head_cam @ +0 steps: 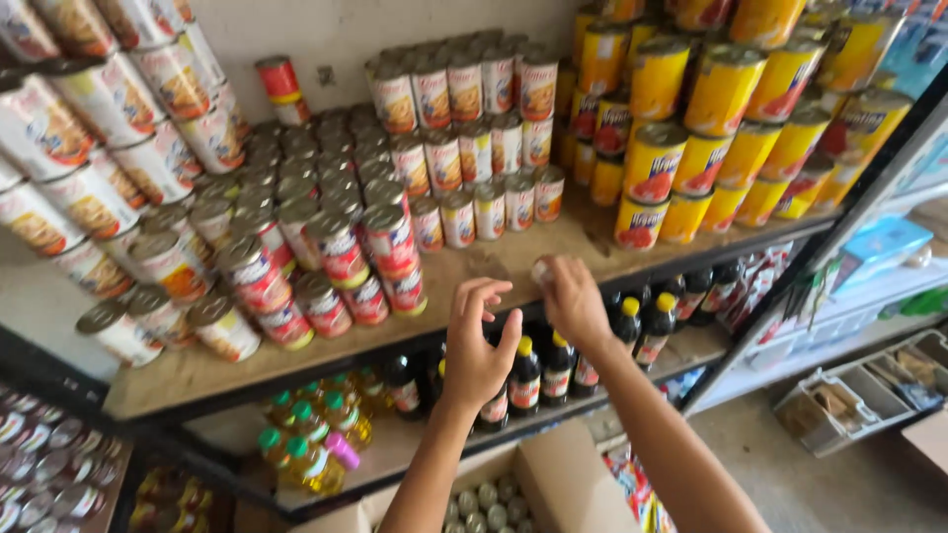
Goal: Wiping the tops of canned goods with a cloth to remove dust before or after shelving.
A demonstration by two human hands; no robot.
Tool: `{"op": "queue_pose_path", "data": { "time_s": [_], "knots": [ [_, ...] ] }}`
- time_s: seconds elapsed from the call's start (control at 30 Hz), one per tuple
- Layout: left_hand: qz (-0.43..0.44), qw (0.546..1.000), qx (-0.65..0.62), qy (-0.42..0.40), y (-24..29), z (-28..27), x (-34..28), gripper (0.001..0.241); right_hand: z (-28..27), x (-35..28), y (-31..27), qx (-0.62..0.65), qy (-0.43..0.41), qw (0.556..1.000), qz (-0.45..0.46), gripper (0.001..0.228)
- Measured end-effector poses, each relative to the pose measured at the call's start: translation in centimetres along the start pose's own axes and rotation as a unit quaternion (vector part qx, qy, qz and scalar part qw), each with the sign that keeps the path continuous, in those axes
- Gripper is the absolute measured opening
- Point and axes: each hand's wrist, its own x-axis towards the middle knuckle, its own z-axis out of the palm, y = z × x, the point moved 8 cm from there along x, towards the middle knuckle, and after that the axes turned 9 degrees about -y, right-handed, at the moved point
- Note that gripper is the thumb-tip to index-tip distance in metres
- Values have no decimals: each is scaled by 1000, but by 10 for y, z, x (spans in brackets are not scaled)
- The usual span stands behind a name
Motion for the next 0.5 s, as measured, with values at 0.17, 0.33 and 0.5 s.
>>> {"op": "queue_pose_path", "data": {
  "time_s": [0.17, 0.33, 0.5],
  "knots": [
    [29, 998, 45, 34, -20, 24, 81, 37, 16, 10, 4, -86, 36, 995, 20, 10],
    [43, 990, 76, 110, -54, 41, 167, 42, -9, 19, -20, -109, 88, 990, -8, 15],
    [28, 970, 224, 96, -95, 78, 247, 64, -25, 23, -40, -98, 83, 992, 0, 15]
  ]
}}
